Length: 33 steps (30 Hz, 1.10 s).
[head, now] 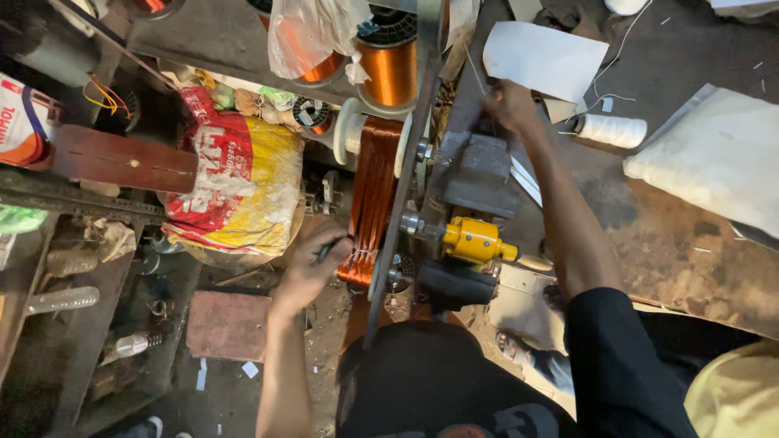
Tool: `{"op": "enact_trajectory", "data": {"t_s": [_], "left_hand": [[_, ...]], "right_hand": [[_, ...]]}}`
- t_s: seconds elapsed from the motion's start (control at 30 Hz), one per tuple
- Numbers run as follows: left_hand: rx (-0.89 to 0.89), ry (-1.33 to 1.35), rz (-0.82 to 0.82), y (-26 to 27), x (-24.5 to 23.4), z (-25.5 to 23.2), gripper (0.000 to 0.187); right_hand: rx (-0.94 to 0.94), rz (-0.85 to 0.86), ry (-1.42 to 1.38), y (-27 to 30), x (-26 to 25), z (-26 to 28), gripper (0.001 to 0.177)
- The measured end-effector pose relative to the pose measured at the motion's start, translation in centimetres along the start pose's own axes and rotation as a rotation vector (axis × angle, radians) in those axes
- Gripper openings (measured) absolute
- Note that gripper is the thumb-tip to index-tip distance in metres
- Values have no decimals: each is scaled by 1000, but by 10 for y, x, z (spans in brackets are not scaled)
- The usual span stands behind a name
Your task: The person operates a motorized winding machine to wrap copper wire onto a cylindrical bobbin. They use a yellow-handled tool to guide the wire and secure it with white string, then remove the completed coil and place it on a nearby shelf.
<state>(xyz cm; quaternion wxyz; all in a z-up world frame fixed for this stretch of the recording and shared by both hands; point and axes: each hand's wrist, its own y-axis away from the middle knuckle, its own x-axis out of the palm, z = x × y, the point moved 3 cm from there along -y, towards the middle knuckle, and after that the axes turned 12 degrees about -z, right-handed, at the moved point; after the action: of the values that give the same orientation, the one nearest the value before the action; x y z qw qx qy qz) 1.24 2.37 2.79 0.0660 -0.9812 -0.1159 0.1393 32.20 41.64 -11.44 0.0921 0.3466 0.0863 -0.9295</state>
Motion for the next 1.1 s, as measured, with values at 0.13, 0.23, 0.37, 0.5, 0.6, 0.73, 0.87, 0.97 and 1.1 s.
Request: {"op": "enact_trajectory", "data": {"t_s": [0.13, 0.23, 0.37, 0.5, 0.6, 0.73, 0.87, 0.97, 1.1], "left_hand": [[-19, 53, -18, 5, 1, 21, 26], [-159, 87, -4, 3, 6, 33, 37], [-474, 187, 89, -4, 3, 23, 57], [170, -65, -216, -19, -13, -38, 47], [183, 39, -114, -17, -14, -80, 47], [306, 338, 150, -8, 9, -122, 58], [3, 194, 256, 1, 19, -111, 31], [-127, 120, 335, 2, 8, -97, 21], [143, 6, 96, 1, -18, -91, 24]], "right_hand": [[273, 26, -633, 42, -54, 38, 30], [130, -47, -671, 110, -119, 98, 32], [-85, -47, -521, 200, -190, 206, 24], [-92, -139, -200, 282, -201, 304, 42], [-165, 16, -86, 292, -170, 344, 53], [-336, 130, 18, 293, -138, 380, 64], [-621, 30, 129, 279, -111, 388, 52], [-668, 37, 225, 268, -102, 383, 43], [-555, 32, 269, 266, -95, 375, 30]]}}
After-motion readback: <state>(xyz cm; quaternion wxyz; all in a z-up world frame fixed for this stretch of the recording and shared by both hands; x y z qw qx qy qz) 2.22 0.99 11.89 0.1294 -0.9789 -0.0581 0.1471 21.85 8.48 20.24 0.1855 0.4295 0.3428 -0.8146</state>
